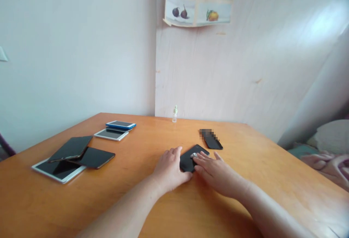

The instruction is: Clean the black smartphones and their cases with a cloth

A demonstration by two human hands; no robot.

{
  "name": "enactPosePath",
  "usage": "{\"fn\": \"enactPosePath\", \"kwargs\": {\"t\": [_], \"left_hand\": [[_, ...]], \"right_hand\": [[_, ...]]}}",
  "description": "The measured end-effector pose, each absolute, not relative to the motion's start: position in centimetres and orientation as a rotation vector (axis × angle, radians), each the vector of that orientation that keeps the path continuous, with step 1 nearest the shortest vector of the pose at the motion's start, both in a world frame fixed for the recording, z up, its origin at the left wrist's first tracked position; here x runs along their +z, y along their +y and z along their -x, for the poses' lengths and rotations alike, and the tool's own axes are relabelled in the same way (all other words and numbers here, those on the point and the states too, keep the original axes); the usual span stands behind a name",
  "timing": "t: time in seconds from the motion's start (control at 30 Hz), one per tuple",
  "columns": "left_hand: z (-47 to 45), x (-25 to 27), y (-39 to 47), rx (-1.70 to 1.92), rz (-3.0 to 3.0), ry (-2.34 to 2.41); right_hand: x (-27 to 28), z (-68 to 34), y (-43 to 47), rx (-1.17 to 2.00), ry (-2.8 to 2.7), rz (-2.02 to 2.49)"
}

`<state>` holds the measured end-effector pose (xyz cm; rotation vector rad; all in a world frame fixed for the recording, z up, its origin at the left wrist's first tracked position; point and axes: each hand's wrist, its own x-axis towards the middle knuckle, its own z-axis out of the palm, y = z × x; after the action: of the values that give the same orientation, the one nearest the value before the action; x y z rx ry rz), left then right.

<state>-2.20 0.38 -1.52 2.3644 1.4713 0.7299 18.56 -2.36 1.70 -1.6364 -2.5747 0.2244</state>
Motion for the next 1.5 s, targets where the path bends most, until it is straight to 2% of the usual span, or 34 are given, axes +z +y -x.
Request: {"fn": "enactPosePath", "kwargs": {"t": [0.13, 0.3, 0.37, 0.6, 0.67, 0.83, 0.97, 1.03, 1.23, 1.37, 1.5], "left_hand": [[2.3, -1.0, 0.3, 0.682, -2.368, 1.481], [2.4, -0.8, 0.4, 0.659, -2.408, 1.475], [2.5, -0.9, 0.5, 0.652, -2.414, 1.474], [2.5, -1.4, 0.6, 0.714, -2.392, 1.475], [2.5, -1.4, 0.6, 0.731, -2.391, 1.471], [2.4, -1.4, 0.8, 0.750, -2.370, 1.436], [2.3, -1.6, 1.1, 0.842, -2.264, 1.455], [2.3, -1.6, 1.1, 0.886, -2.135, 1.457], [2.4, -0.4, 0.5, 1.007, -1.776, 1.359], [2.5, -0.8, 0.4, 1.053, -1.809, 1.299], [2.2, -1.7, 0.1, 1.202, -1.978, 1.345]], "right_hand": [[2.7, -17.6, -3.4, 0.369, -2.630, 1.454], [2.3, -19.7, -1.4, 0.111, -2.382, 1.883], [2.0, -19.7, -1.1, 0.069, -2.376, 1.899], [2.2, -17.0, -3.4, 0.232, -2.562, 1.434], [2.2, -17.3, -3.1, 0.243, -2.548, 1.428], [1.1, -19.9, 0.1, 0.180, -2.231, 1.713], [0.1, -21.4, 2.2, 0.234, -1.925, 1.728], [-0.2, -21.6, 2.8, 0.348, -1.724, 1.693], [-0.9, -20.6, 2.9, 1.040, -1.148, 1.560], [-1.1, -19.0, 2.6, 1.243, -1.047, 1.430], [0.0, -18.0, 2.2, 1.272, -0.959, 1.320]]}}
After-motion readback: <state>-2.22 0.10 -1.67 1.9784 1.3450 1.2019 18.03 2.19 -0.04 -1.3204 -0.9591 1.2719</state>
